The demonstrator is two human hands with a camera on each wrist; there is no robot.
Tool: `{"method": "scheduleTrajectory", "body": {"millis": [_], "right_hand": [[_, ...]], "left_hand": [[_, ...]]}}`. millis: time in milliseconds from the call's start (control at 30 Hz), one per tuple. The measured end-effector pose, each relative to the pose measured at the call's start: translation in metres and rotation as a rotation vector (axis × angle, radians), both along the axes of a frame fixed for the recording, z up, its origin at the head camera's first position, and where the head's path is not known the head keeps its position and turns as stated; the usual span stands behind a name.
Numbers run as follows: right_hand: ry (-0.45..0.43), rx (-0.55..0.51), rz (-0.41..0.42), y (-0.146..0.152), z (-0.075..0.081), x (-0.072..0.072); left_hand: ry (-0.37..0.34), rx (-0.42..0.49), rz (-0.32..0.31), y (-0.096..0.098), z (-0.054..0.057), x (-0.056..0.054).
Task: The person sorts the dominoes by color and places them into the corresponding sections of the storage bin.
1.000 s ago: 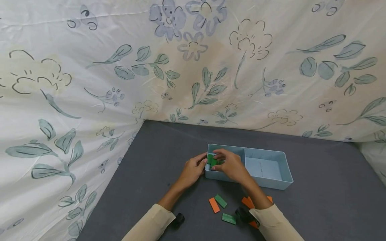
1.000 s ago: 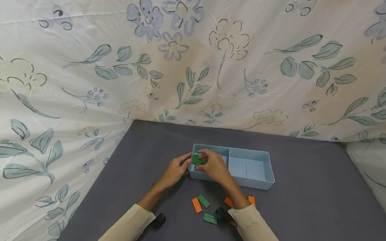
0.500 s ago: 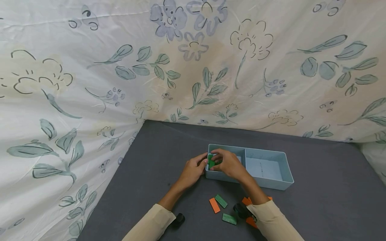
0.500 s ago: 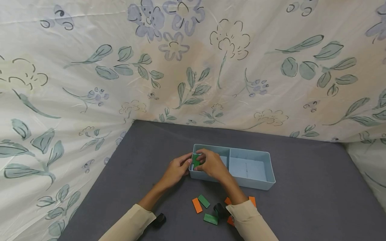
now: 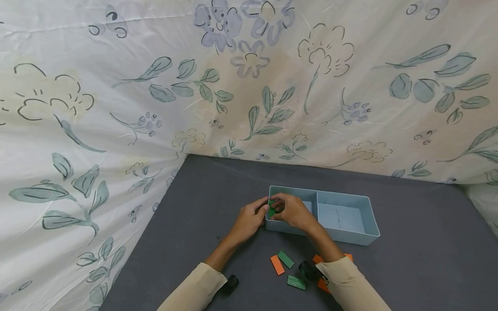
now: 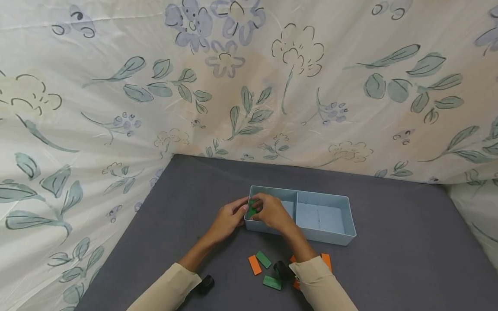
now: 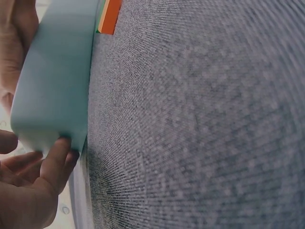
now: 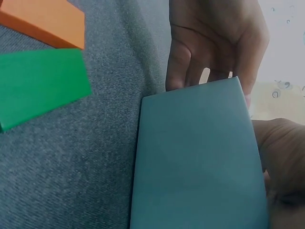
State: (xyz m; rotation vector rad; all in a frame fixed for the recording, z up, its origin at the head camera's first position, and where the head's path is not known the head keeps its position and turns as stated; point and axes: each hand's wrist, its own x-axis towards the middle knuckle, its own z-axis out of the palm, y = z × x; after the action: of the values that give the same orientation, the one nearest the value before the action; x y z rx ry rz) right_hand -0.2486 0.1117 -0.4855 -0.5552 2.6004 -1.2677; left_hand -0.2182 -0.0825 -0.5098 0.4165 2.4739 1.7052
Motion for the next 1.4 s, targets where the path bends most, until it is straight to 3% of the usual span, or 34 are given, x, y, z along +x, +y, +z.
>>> {"method": "scheduleTrajectory", "body": {"millis": [600,1033,1400], "right_hand": [[-0.003,-0.061,-0.05,0.006,0.001,0.007],[0.071,-0.185,-0.08,0.014,0.002,0.016],[0.133,-0.199,-0.094,0.019,0.007,0.028]], "left_hand": [[0.001,-0.008,0.016,0.001,0.0,0.0],[0.007,-0.024,0.033,0.004,0.001,0.0],[0.006,0.008,0.044,0.004,0.003,0.001]]}}
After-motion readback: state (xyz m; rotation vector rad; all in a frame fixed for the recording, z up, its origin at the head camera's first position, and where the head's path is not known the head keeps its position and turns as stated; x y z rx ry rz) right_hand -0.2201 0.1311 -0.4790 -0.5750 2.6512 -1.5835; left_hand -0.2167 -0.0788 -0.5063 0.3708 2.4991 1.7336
